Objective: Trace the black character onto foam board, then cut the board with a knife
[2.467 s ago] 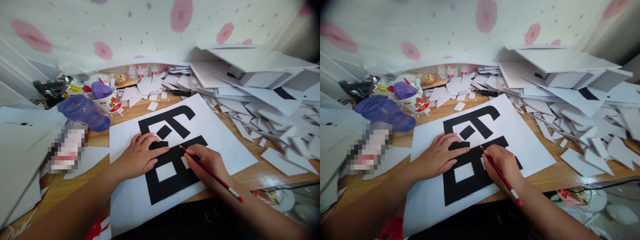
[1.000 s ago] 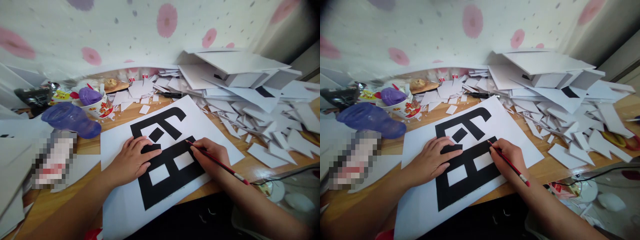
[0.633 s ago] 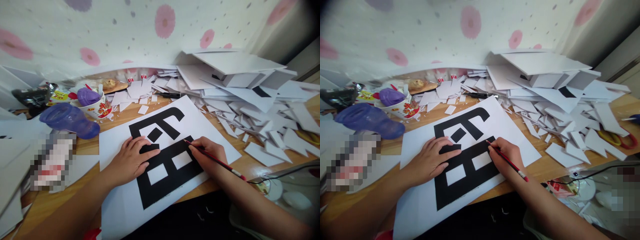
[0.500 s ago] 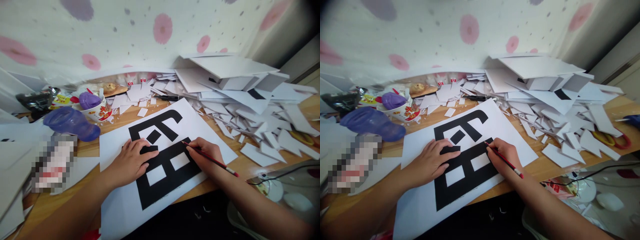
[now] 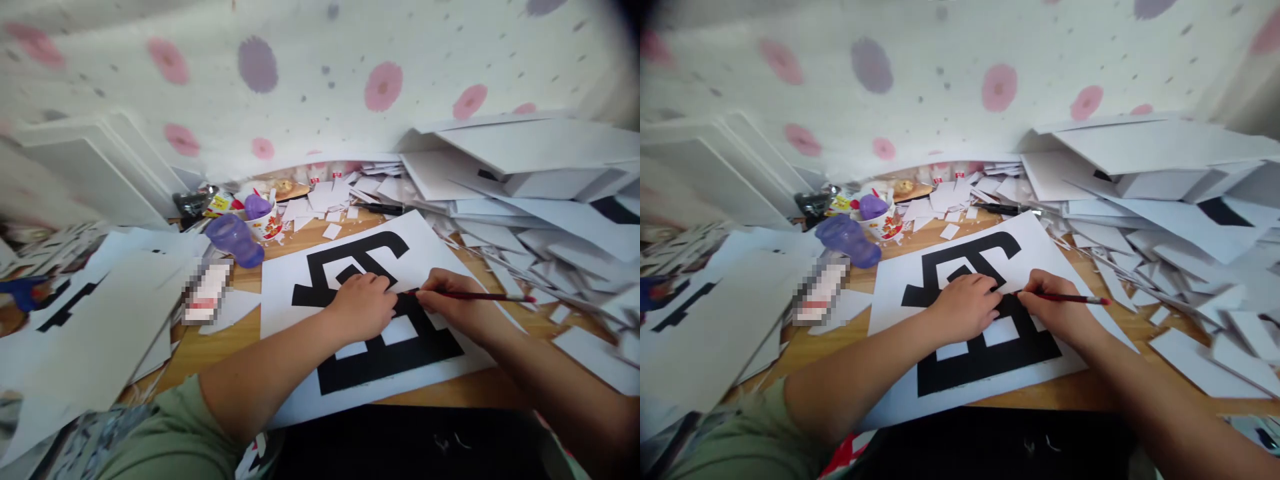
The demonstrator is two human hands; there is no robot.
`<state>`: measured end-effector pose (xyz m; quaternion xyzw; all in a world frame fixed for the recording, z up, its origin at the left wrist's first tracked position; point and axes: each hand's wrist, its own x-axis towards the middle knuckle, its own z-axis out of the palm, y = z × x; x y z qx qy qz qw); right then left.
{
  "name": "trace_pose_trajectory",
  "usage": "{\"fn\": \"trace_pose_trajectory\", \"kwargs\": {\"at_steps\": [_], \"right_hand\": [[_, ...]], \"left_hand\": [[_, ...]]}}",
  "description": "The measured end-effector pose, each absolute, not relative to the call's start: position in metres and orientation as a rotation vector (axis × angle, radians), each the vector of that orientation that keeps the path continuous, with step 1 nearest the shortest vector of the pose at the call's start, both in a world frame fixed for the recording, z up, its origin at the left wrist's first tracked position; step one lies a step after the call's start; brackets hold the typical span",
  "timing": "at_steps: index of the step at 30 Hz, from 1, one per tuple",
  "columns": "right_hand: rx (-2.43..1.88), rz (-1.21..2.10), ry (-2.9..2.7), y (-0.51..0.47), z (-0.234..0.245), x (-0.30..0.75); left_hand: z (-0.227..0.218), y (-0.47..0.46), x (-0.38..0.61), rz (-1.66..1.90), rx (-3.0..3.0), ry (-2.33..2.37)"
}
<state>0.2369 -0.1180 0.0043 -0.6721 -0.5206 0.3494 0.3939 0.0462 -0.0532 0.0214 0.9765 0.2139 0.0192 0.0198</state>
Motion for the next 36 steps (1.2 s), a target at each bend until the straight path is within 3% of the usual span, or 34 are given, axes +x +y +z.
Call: {"fn": "trace_pose_trajectory", "kwargs": {"at_steps": [5, 14, 36], "right_hand": [[-1.606, 1.074, -1.270, -0.096, 0.012, 0.241], [-1.641, 0.823, -1.457, -0.074, 0.007, 0.243], [-1.690, 0.656, -1.371, -0.074, -0.004, 0.242]], "left_hand": [[0.013, -0.050, 0.045, 0.108, 3.034, 0.665], [0.007, -0.043, 0.042, 0.311, 2.921, 0.598], [0.010, -0.043, 0.043, 0.126, 2.979, 0.666]]}}
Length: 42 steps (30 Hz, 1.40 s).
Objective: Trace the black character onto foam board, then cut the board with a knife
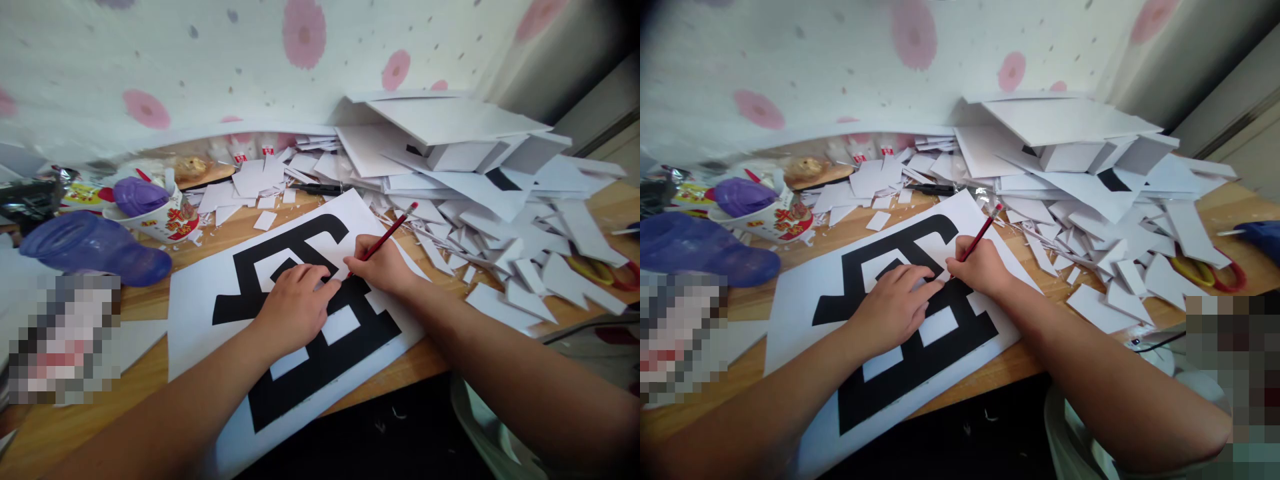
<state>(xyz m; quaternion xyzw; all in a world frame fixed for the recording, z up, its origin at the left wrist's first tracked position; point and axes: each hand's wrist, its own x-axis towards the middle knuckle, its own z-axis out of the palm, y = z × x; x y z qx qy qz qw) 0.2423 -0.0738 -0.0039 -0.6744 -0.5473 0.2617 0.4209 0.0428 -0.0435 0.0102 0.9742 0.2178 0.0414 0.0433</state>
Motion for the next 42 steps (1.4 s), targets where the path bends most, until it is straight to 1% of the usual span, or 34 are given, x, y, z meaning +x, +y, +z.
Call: {"fn": "trace_pose_trajectory", "kwargs": {"at_steps": [19, 26, 42], "right_hand": [[-1.702, 0.566, -1.365, -0.074, -0.005, 0.248], [-1.661, 0.612, -1.352, -0.073, -0.003, 0.253], [-1.670, 0.584, -1.333, -0.071, -0.004, 0.260]], "left_hand": [[0.011, -0.043, 0.047, 0.086, 2.973, 0.724], [0.012, -0.043, 0.049, 0.054, 2.963, 0.732], [0.010, -0.044, 0.049, 0.073, 2.969, 0.742]]}}
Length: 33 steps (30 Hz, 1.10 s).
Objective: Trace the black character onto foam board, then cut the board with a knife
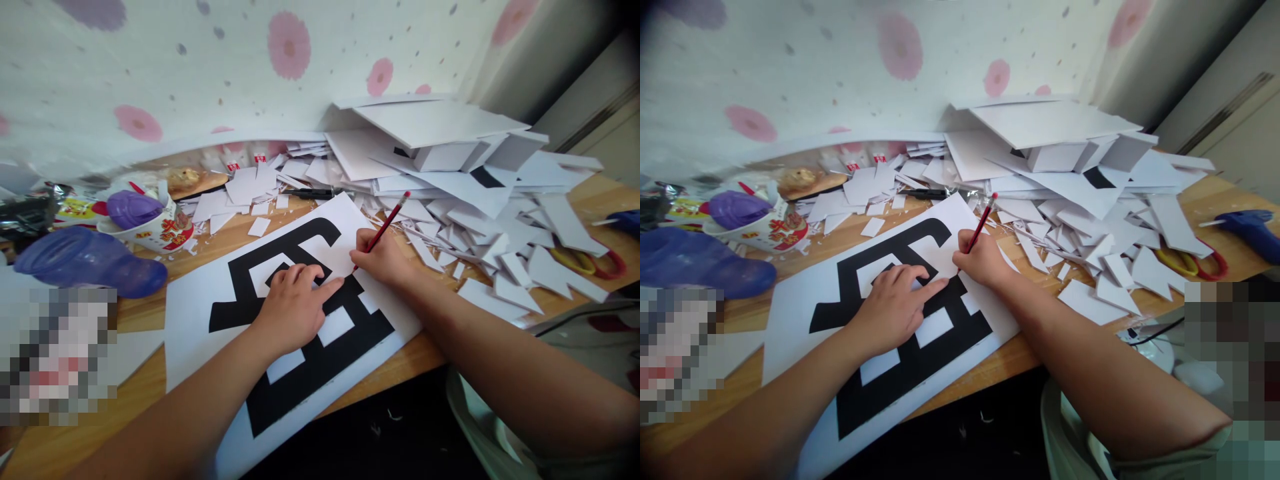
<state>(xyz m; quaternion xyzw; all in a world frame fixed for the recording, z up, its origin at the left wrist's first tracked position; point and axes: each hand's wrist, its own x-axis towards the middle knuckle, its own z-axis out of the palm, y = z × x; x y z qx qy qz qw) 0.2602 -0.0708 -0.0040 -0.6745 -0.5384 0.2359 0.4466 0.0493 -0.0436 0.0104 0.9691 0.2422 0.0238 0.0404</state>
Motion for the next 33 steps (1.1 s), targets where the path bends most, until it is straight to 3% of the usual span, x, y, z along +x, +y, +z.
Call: {"fn": "trace_pose_trajectory", "kwargs": {"at_steps": [16, 24, 33], "right_hand": [[-1.473, 0.805, -1.027, -0.085, -0.008, 0.270], [-1.717, 0.538, -1.287, -0.108, -0.005, 0.265], [-1.759, 0.493, -1.358, -0.107, -0.010, 0.265]], "left_hand": [[0.003, -0.041, 0.043, 0.166, 2.926, 0.681], [0.000, -0.041, 0.043, 0.151, 2.902, 0.684], [0.000, -0.042, 0.044, 0.155, 2.920, 0.675]]}}
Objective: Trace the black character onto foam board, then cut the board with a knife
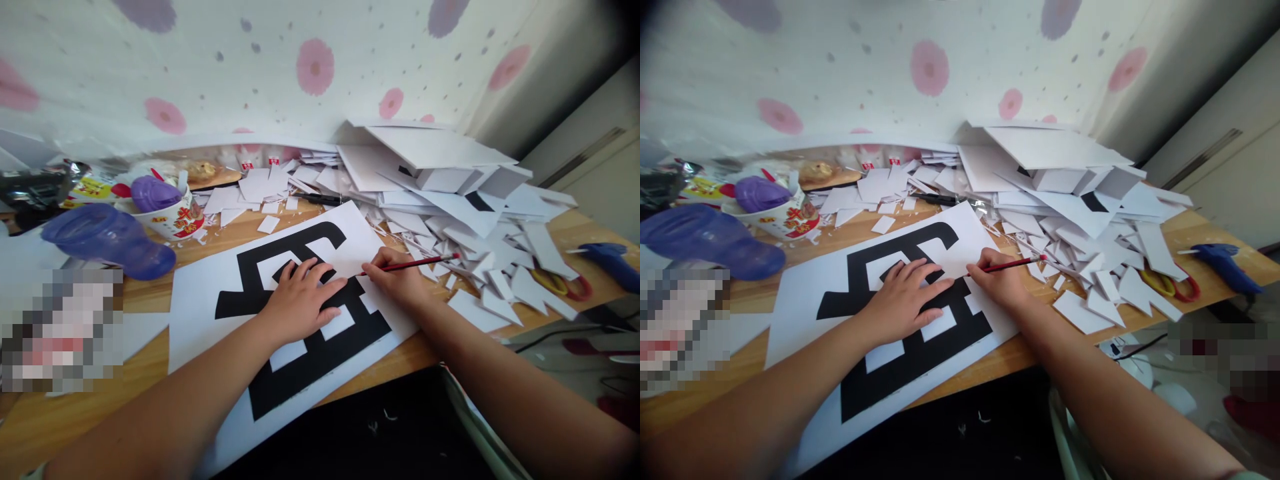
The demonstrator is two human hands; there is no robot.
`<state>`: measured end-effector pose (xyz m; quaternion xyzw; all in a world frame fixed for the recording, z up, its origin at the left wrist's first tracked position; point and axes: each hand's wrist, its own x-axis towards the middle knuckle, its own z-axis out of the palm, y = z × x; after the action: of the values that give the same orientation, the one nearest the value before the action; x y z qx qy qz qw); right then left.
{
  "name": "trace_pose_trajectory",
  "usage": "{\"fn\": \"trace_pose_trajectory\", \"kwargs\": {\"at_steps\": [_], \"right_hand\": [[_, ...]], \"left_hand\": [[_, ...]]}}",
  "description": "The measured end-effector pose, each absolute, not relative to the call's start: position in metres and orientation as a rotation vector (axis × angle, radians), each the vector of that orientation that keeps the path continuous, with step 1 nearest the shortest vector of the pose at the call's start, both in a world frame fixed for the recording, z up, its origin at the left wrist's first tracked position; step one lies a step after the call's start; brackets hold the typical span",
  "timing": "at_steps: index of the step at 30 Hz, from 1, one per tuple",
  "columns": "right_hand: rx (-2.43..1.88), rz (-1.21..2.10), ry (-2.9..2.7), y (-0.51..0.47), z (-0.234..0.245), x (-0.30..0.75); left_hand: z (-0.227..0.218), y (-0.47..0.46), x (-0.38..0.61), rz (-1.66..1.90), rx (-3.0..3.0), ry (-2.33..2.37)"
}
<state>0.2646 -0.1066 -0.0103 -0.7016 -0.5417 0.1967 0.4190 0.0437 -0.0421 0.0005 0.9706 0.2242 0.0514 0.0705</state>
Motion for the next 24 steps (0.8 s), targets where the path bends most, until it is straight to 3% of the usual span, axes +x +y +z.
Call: {"fn": "trace_pose_trajectory", "kwargs": {"at_steps": [24], "right_hand": [[-1.603, 0.728, -1.307, -0.1123, -0.0095, 0.2714]], "left_hand": [[-0.0005, -0.0406, 0.0444, 0.118, 2.925, 0.700]]}}
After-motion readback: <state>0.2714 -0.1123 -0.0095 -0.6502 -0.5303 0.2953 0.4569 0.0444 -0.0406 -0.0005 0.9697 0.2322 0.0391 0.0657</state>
